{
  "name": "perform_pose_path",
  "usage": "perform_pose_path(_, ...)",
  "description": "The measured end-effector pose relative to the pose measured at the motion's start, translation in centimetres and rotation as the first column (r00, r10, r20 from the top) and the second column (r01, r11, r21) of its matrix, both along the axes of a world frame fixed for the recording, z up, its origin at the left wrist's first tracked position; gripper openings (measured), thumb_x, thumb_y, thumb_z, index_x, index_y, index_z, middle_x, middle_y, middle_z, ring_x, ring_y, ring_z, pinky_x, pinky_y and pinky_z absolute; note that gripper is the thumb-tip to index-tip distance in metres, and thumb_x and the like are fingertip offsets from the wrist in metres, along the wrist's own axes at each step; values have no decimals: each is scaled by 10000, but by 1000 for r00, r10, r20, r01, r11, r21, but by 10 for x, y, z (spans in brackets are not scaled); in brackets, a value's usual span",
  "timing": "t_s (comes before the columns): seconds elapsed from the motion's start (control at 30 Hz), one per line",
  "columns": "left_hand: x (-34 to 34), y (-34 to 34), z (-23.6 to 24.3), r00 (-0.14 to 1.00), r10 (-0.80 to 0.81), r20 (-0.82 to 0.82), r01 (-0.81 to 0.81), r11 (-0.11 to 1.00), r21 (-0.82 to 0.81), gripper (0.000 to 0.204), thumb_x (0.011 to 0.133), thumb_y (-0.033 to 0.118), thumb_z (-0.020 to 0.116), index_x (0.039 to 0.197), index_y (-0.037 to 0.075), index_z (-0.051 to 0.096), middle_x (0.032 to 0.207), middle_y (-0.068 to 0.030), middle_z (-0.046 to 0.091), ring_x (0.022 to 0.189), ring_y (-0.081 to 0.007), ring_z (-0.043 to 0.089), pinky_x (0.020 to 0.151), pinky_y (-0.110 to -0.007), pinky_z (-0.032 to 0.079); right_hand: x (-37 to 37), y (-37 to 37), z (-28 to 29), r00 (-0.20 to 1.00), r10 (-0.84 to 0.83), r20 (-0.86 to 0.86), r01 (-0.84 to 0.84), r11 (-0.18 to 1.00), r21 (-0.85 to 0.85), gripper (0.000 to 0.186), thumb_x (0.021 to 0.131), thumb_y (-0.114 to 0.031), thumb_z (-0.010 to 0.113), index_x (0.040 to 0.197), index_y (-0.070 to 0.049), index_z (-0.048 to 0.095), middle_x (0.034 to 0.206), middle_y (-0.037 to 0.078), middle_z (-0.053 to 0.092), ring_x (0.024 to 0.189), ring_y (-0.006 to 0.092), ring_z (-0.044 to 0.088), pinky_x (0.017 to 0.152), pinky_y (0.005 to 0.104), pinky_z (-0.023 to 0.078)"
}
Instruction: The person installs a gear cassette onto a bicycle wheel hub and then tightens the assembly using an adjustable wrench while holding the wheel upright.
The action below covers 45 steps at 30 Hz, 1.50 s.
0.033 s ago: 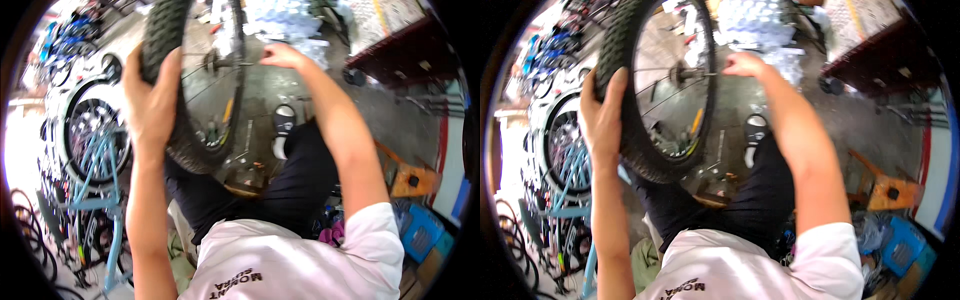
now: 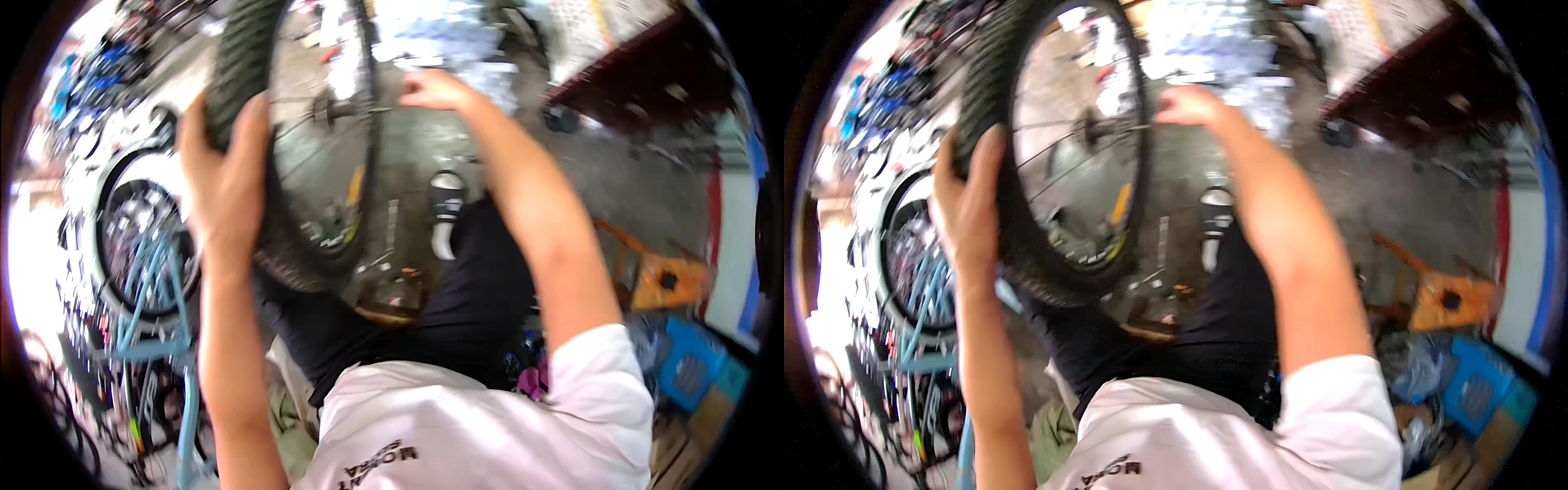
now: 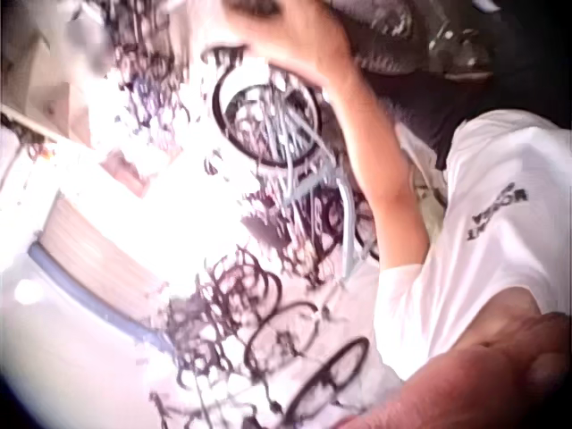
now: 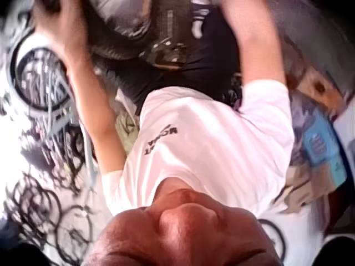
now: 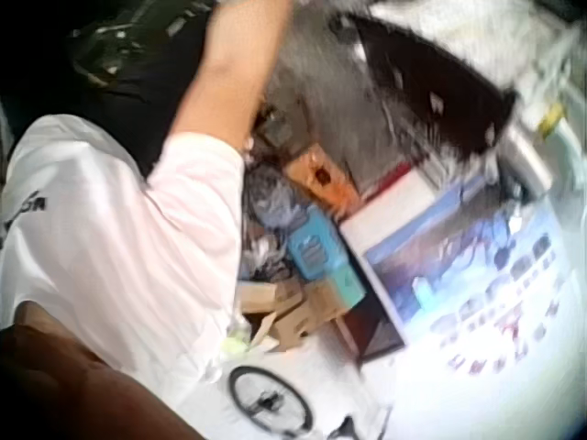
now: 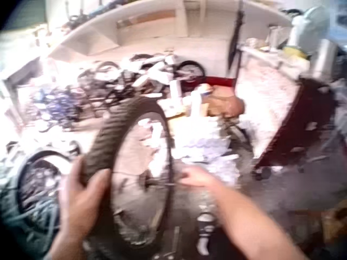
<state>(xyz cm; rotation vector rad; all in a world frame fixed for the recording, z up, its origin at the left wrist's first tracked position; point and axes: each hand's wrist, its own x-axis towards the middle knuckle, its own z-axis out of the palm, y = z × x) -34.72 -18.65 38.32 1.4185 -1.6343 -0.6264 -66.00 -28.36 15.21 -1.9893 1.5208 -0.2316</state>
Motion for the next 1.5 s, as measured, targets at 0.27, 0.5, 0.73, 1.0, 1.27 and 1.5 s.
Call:
perform_pose_path(0.27,26,-43,-12,999,24,39,-24,1000,-14,812,928,488,742,1450,-93,518,1377,-215,608,1238,-263,579,1072,-339,448,7,44,146,595,-316,739,766,501,-402,265,809,-267,715,937,-38,751,891,206,737,858,361,729,799,453,566)
perform_pose_path(0.5,19,-55,-2,984,-93,151,95,995,-7,694,995,462,660,1388,-104,568,1384,-217,610,1235,-266,582,1085,-351,432,-74,283,92,366,-701,612,930,295,-218,212,944,-187,716,1091,-36,738,976,61,762,870,132,702,786,300,555)
perform_pose_path(0.73,36,-79,-13,991,-107,81,102,993,64,766,973,507,682,1429,-91,533,1361,-194,620,1197,-248,594,1048,-329,455,-186,521,44,-206,-923,324,806,-348,-479,198,928,-204,690,1071,-84,757,975,128,748,907,291,717,829,378,554)
perform_pose_path(1.0,34,-77,-19,987,-152,52,151,988,29,620,987,473,676,1360,-19,632,1332,-137,642,1173,-214,599,1012,-310,469,-293,595,41,-348,-934,-83,812,-256,-525,356,913,-273,677,1245,-148,714,1106,117,749,1077,340,688,946,458,536)
perform_pose_path(1.27,41,-51,-15,989,-34,-145,40,999,37,592,969,290,734,1390,-87,558,1295,-162,634,1137,-213,607,1013,-315,470,-295,544,52,-466,-814,-346,826,-261,-499,475,917,-477,695,1020,-21,776,1052,201,761,951,344,750,807,460,599)
perform_pose_path(1.5,6,-22,-6,997,28,-65,-22,995,93,589,907,342,800,1306,-49,614,1131,-169,708,1004,-230,663,912,-360,524,-256,375,108,91,-856,509,949,-81,-305,247,1002,-258,695,1034,-14,674,1003,74,716,921,161,688,802,309,557)
